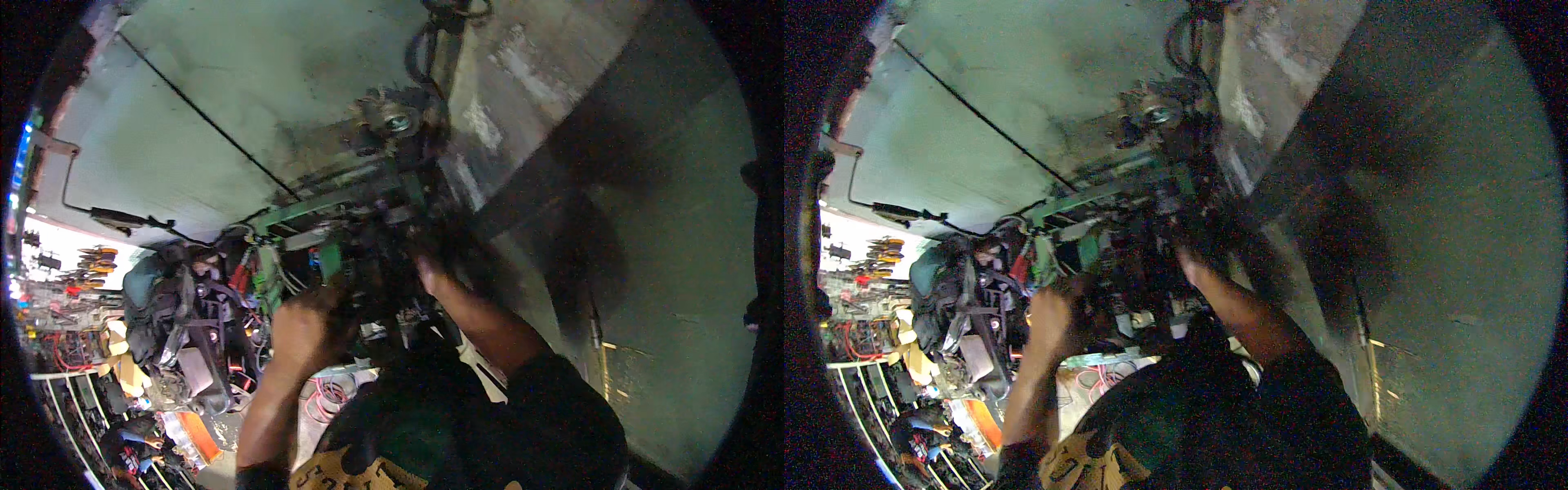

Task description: The person assembles a mechanical component on a workbench, using a screwdriver to tighten screws and aligning multiple small parts. They move the assembly to a green machine, adjust it, and then return to the workbench to continue assembling and inspecting the parts.

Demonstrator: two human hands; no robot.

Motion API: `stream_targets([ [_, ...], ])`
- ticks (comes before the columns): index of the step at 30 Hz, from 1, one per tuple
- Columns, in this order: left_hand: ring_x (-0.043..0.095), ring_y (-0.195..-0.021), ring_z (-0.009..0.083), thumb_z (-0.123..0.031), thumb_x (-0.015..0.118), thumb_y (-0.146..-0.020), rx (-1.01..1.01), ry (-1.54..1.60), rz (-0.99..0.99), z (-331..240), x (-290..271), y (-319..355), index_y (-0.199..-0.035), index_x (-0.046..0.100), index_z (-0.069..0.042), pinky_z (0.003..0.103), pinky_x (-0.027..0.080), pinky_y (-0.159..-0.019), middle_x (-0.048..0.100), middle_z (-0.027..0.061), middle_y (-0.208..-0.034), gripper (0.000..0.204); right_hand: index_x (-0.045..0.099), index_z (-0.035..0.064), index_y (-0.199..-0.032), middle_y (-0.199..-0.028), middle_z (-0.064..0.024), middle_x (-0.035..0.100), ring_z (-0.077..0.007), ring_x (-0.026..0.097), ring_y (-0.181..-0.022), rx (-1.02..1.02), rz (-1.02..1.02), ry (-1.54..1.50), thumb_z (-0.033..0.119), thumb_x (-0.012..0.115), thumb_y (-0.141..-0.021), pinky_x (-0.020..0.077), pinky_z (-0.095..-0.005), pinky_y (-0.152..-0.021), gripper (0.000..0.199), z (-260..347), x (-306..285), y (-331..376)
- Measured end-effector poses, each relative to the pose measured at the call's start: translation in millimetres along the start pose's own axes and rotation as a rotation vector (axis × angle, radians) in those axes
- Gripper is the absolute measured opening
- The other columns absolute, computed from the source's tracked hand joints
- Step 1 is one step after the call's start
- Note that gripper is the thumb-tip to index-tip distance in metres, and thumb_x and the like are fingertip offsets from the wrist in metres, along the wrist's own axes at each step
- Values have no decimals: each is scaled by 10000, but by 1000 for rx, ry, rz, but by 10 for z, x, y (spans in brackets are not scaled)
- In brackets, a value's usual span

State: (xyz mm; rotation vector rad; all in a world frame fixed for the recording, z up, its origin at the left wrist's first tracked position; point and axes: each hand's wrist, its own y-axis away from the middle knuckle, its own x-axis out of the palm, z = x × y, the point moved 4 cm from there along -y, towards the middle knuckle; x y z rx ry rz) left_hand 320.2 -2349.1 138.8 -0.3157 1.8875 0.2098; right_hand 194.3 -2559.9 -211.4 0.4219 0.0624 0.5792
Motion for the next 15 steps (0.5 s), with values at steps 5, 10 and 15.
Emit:
stream_targets([
  [5, 755, -852, 408, -303, 843, -811, -73, 22, 64, -23, -35, -38, -1245, 752, -99, 506, 610, -736, 772, 193, -965, 488, 446, 115, -1664, -1620, -120, 542, -338, 530, -1457, 63, 76, -44, 757, 475, -1051, 400, -488, -1223, 889, 345, -650, -282],
  [10, 749, -819, 404, -396, 831, -871, -198, 19, 42, -16, 3, -71, -1058, 763, -116, 526, 596, -713, 748, 172, -885, 344, 445, 117, -1665, -1607, -118, 556, -336, 547, -1441, 46, 62, -22, 788, 470, -1037, 413, -497, -1211, 919, 39, 190, -26],
  [15, 746, -793, 410, -435, 824, -860, -162, -14, 126, -133, -131, -4, -1138, 762, -110, 517, 599, -701, 760, 181, -874, 432, 443, 120, -1667, -1593, -117, 569, -334, 564, -1425, 131, 161, 52, 819, 466, -1024, 426, -506, -1199, 950, 180, 186, -641],
])
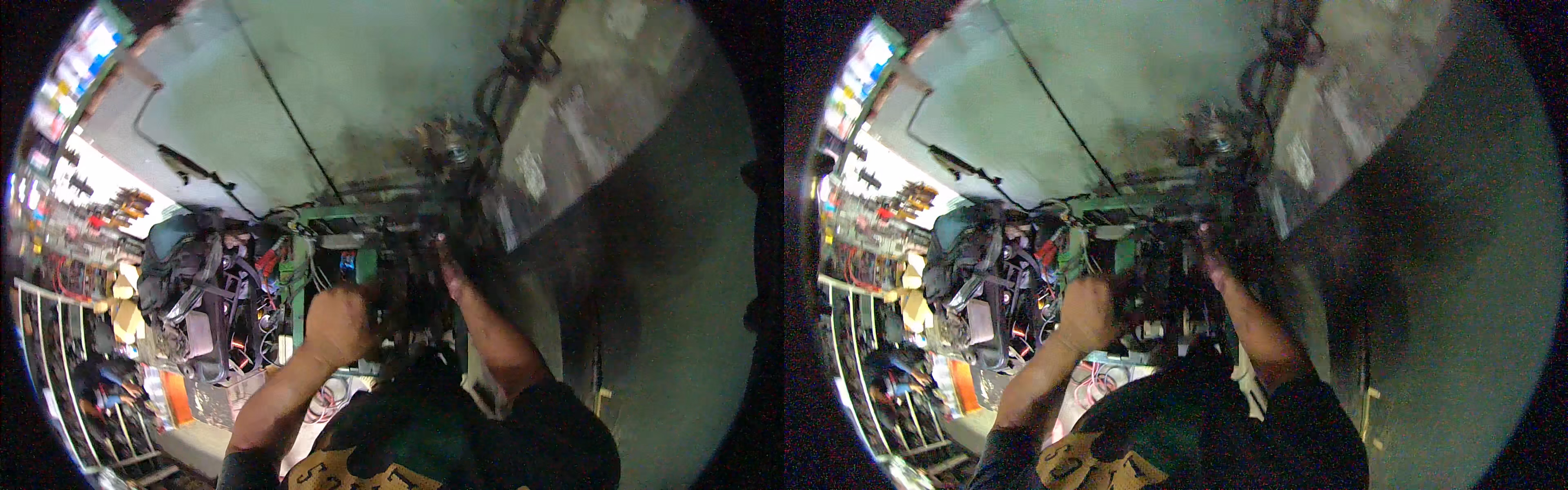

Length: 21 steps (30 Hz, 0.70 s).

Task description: The person assembles a mechanical component on a workbench, using a screwdriver to tighten screws and aligning multiple small parts. They move the assembly to a green machine, adjust it, and then return to the workbench to continue assembling and inspecting the parts.

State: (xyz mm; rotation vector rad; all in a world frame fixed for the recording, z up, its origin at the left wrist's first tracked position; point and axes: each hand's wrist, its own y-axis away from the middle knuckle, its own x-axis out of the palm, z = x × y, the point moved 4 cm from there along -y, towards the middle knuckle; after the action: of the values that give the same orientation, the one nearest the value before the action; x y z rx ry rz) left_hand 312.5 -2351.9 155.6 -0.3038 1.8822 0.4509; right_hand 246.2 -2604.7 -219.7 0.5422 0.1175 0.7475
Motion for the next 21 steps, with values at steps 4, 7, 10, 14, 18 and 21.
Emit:
stream_targets([
  [4, 735, -772, 414, -430, 864, -798, -26, 76, -99, -8, 107, 246, -1118, 762, -96, 512, 592, -699, 747, 189, -836, 473, 361, 88, -1695, -1736, -194, 398, -388, 414, -1575, -203, 152, 616, 741, 441, -1073, 331, -493, -1293, 906, 1180, 606, -73],
  [7, 750, -805, 385, -407, 847, -807, -7, 157, -99, -156, -54, 197, -1188, 753, -114, 496, 606, -740, 766, 167, -896, 490, 517, 9, -1579, -1546, -305, 571, -445, 532, -1463, -361, 281, 846, 783, 413, -1062, 379, -501, -1251, 937, 1096, 835, -710],
  [10, 756, -872, 375, -418, 836, -812, -30, 159, -108, -168, -42, 263, -1224, 747, -115, 498, 610, -783, 772, 159, -982, 519, 556, 41, -1560, -1487, -237, 638, -417, 574, -1421, -383, 534, 1080, 741, 486, -1064, 415, -511, -1226, 860, 1140, 1148, -901],
  [14, 749, -947, 378, -465, 818, -837, -138, 181, -62, -153, -7, 327, -1210, 755, -117, 502, 607, -823, 760, 163, -1062, 514, 631, 96, -1517, -1480, -128, 653, -330, 598, -1387, -123, 678, 357, 689, 595, -1046, 445, -475, -1198, 758, 1319, 1406, -806],
  [18, 748, -948, 374, -505, 796, -866, -2, 144, -53, -187, -74, 191, -1220, 759, -113, 492, 607, -816, 761, 155, -1065, 529, 609, 64, -1516, -1529, -166, 631, -371, 580, -1407, -234, 671, 978, 740, 564, -1019, 448, -455, -1177, 840, 541, 1059, -1712],
  [21, 751, -941, 368, -525, 789, -871, -92, 158, -113, -183, -46, 306, -1251, 758, -117, 487, 606, -814, 770, 157, -1112, 559, 705, 58, -1400, -1433, -216, 685, -430, 637, -1316, -225, 586, 1133, 781, 601, -970, 499, -500, -1112, 848, 854, 1436, -1130],
])
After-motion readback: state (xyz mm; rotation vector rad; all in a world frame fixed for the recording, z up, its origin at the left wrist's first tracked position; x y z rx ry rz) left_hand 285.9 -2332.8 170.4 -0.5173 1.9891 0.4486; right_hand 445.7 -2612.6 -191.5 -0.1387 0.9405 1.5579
